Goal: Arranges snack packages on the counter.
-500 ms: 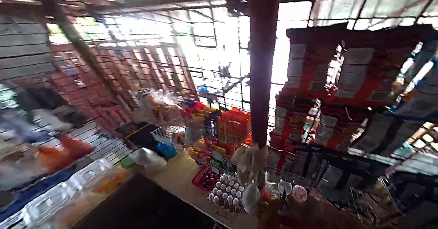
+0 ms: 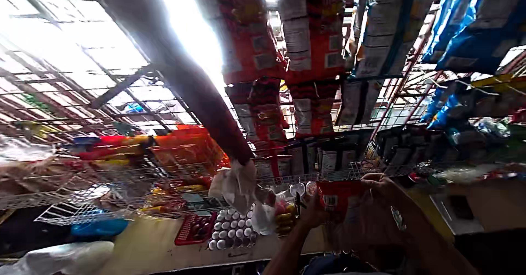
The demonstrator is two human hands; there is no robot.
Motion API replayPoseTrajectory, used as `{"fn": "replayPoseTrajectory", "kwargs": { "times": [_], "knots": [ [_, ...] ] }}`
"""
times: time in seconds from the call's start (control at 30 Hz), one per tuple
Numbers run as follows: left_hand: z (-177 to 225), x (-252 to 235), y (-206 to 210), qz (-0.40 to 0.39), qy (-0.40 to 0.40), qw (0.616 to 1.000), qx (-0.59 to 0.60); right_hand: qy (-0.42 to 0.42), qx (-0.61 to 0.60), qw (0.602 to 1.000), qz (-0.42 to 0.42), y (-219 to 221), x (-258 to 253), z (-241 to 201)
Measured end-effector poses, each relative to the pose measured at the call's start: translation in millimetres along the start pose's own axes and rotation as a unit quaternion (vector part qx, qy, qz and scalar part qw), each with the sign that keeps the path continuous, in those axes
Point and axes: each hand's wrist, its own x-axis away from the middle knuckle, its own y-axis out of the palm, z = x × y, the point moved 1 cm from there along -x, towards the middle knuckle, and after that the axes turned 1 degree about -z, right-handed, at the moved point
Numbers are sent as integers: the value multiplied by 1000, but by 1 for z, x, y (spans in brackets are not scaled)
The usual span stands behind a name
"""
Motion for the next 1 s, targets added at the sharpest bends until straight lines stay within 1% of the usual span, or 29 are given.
{"fn": "replayPoseTrajectory", "kwargs": {
  "times": [0.07, 0.17, 0.23, 0.27, 0.3, 0.33, 0.4, 0.47, 0.5, 0.53, 0.6, 0.67, 0.7, 0.77, 0.83, 0.9, 0.93, 0.97, 1.0],
  "knots": [
    [1, -9, 11, 15, 5, 1000, 1, -8, -3, 998, 59, -11, 3, 6],
    [-4, -16, 25, 59, -14, 998, 17, -75, -42, 981, 172, -22, 12, 9],
    [-10, -19, 33, 83, -50, 995, 24, -106, -60, 973, 196, -12, 21, -5],
    [-13, -20, 36, 89, -64, 994, 26, -129, -38, 971, 196, -1, 25, -12],
    [-14, -23, 39, 93, -77, 993, 18, -162, 11, 969, 187, 13, 26, -19],
    [-15, -24, 42, 93, -90, 992, 0, -204, 86, 960, 170, 28, 24, -20],
    [-13, -25, 48, 80, -109, 989, -55, -280, 249, 920, 113, 53, 11, -11],
    [-8, -23, 51, 49, -132, 982, -125, -292, 356, 886, 48, 64, -6, 2],
    [-8, -22, 52, 35, -145, 976, -157, -269, 373, 888, 13, 63, -12, 3],
    [-10, -21, 54, 30, -152, 971, -184, -236, 368, 899, -20, 60, -17, 1],
    [-13, -18, 57, 29, -140, 967, -211, -168, 326, 927, -85, 49, -27, -4],
    [-14, -13, 62, 25, -117, 971, -205, -121, 274, 946, -121, 37, -36, 2],
    [-15, -11, 64, 23, -105, 976, -192, -105, 264, 951, -120, 28, -40, 10],
    [-12, -7, 65, 24, -86, 985, -146, -76, 261, 959, -86, 3, -43, 33],
    [-8, -1, 64, 34, -90, 990, -104, -58, 236, 970, 25, -26, -33, 56],
    [-2, 0, 61, 58, -98, 991, -71, -42, 198, 968, 147, -48, -21, 64],
    [1, -1, 60, 68, -104, 991, -59, -60, 173, 964, 192, -53, -15, 62],
    [3, -3, 60, 77, -111, 990, -49, -93, 150, 960, 216, -49, -7, 55],
    [3, -6, 61, 83, -117, 989, -44, -136, 137, 957, 216, -39, 2, 45]
  ]
}}
